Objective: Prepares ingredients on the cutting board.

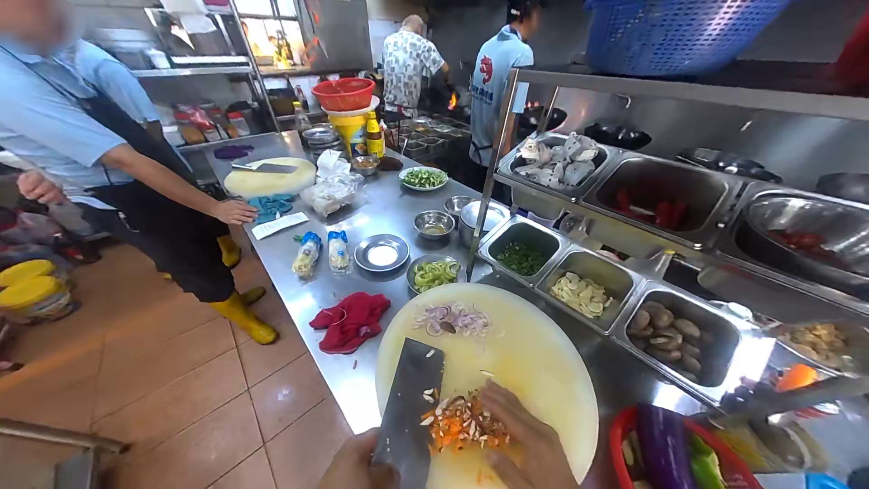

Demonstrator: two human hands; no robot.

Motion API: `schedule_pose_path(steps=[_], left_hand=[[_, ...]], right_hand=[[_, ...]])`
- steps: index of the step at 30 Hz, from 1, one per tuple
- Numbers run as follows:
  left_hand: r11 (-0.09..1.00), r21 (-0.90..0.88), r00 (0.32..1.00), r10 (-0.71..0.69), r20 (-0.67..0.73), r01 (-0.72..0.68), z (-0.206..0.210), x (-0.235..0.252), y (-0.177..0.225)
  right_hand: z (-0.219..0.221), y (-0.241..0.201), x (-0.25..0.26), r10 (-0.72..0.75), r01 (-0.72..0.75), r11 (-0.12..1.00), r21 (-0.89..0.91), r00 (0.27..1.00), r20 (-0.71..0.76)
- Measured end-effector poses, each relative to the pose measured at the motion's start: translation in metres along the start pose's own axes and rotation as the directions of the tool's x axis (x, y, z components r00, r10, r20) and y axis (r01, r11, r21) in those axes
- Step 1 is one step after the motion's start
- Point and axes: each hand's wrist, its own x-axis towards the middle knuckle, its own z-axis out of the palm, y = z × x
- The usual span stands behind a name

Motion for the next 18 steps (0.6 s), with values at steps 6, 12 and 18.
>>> schedule_pose_path(steps=[6, 12, 18], left_hand=[[0.994, 0.101, 0.998, -0.042, 0.042, 0.038, 0.034, 0.008, 0.013], [0.985, 0.16, 0.992, -0.076, 0.096, 0.06, 0.082, 0.01, 0.031], [0.993, 0.037, 0.982, -0.12, 0.148, 0.116, 0.107, 0.015, 0.04]], right_hand=[[0.014, -0.02, -0.007, 0.423, -0.469, 0.871, -0.143, 0.866, -0.266], [0.048, -0.034, 0.027, 0.517, -0.561, 0.799, -0.217, 0.825, -0.227], [0.053, -0.037, 0.028, 0.552, -0.59, 0.808, 0.005, 0.753, -0.36]])
